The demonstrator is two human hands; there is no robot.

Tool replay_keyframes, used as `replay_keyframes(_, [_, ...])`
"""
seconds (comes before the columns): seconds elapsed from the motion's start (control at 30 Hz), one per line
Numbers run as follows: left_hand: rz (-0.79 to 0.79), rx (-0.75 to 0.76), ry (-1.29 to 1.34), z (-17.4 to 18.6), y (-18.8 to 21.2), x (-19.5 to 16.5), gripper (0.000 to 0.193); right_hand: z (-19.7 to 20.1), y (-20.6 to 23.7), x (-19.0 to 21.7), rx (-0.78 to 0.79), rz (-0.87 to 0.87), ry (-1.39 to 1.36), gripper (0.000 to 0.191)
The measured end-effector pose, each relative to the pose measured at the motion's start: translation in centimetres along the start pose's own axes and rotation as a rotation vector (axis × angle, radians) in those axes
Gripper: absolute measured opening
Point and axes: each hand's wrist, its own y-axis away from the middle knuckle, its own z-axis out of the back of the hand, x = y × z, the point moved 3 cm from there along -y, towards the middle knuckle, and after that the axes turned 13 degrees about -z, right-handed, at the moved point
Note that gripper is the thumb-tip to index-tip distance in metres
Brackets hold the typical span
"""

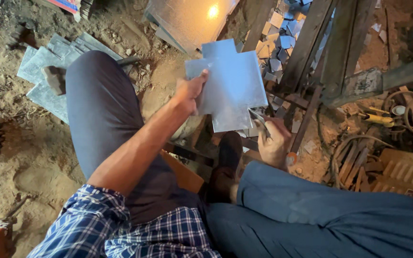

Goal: The person sits on the ground in a workshop and uses a manual guillotine shear to cut a stack of rectangular metal sheets. They place the sheets into the shear, press down the lever to cut them, and then remove the cut pieces.

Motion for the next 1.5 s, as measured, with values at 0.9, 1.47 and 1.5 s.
replay_keyframes(0.9, [-1.518,0.348,-0.666,-4.3,14.8,-3.5,0.018,-2.2,-0.7,-1.5,0.15,-0.269,0.261,0.017])
replay_keyframes(1.47, [-0.058,0.115,0.228,-1.5,2.3,1.9,0.016,2.1,-0.1,-0.5,-0.091,-0.035,-0.058,0.023])
replay_keyframes(1.5, [-0.052,0.125,0.231,-1.7,1.8,2.5,0.017,2.2,0.0,-0.7,-0.086,-0.068,-0.107,0.022])
